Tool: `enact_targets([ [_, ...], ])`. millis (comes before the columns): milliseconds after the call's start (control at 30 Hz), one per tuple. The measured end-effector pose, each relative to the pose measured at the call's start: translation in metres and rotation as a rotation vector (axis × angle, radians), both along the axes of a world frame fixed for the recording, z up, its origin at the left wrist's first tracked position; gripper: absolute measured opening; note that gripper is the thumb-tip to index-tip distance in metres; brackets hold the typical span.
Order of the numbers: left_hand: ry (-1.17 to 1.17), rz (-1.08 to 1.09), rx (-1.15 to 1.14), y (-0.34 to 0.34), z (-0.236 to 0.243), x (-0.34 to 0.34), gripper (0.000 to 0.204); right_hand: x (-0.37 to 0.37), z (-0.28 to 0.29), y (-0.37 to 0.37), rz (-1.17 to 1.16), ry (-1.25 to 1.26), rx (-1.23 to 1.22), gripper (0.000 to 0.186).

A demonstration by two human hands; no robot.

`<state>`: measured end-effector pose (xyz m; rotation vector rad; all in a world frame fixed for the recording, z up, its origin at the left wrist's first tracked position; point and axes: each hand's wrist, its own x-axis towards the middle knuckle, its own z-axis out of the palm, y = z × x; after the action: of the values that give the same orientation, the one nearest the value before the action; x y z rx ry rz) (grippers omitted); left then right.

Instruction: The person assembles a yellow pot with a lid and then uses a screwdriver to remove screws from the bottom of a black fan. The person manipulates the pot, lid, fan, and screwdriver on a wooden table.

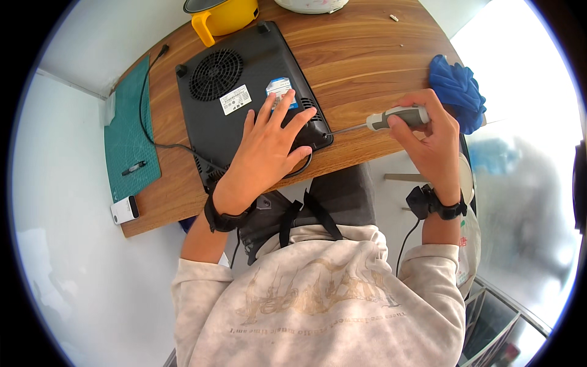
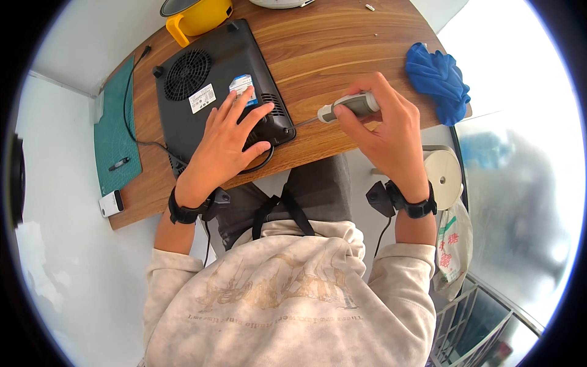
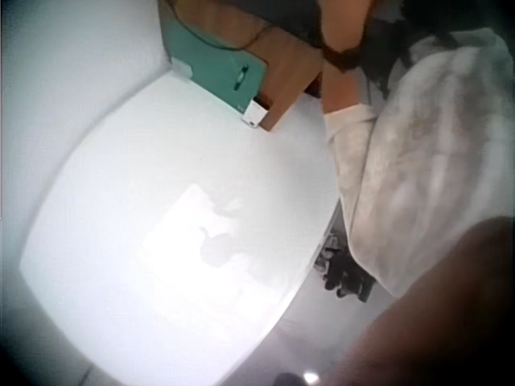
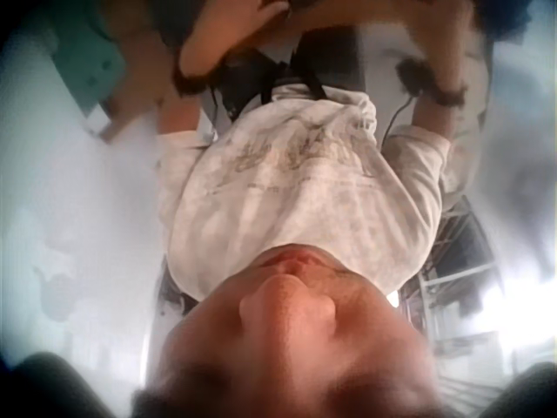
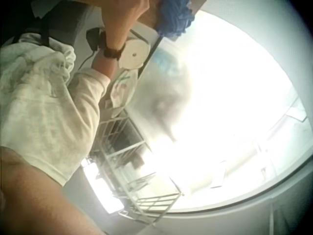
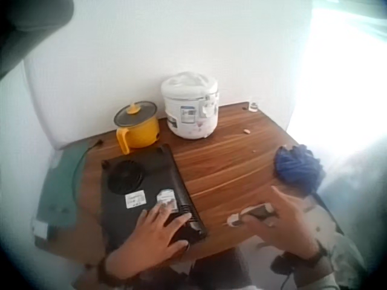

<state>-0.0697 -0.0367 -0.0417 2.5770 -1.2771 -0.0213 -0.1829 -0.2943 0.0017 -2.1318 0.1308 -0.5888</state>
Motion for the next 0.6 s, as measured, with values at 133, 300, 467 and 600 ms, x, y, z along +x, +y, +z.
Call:
enact_targets([
  [133,-0.022,0.028,0.029,0.001,-0.008,-0.003,0.063,0.000,-0.003,-0.004,0.020,0.013,-0.011,0.022],
  [300,-0.041,0.022,0.015,0.000,-0.014,-0.003,0.062,0.000,0.000,-0.003,0.034,0.049,-0.026,0.023],
  [467,-0.032,0.030,0.005,0.002,-0.017,-0.004,0.062,0.002,0.007,0.002,0.094,-0.021,-0.145,0.023],
  [600,-0.026,0.037,0.003,0.002,-0.020,-0.004,0.062,0.007,0.018,0.012,0.221,-0.103,-0.243,0.023],
])
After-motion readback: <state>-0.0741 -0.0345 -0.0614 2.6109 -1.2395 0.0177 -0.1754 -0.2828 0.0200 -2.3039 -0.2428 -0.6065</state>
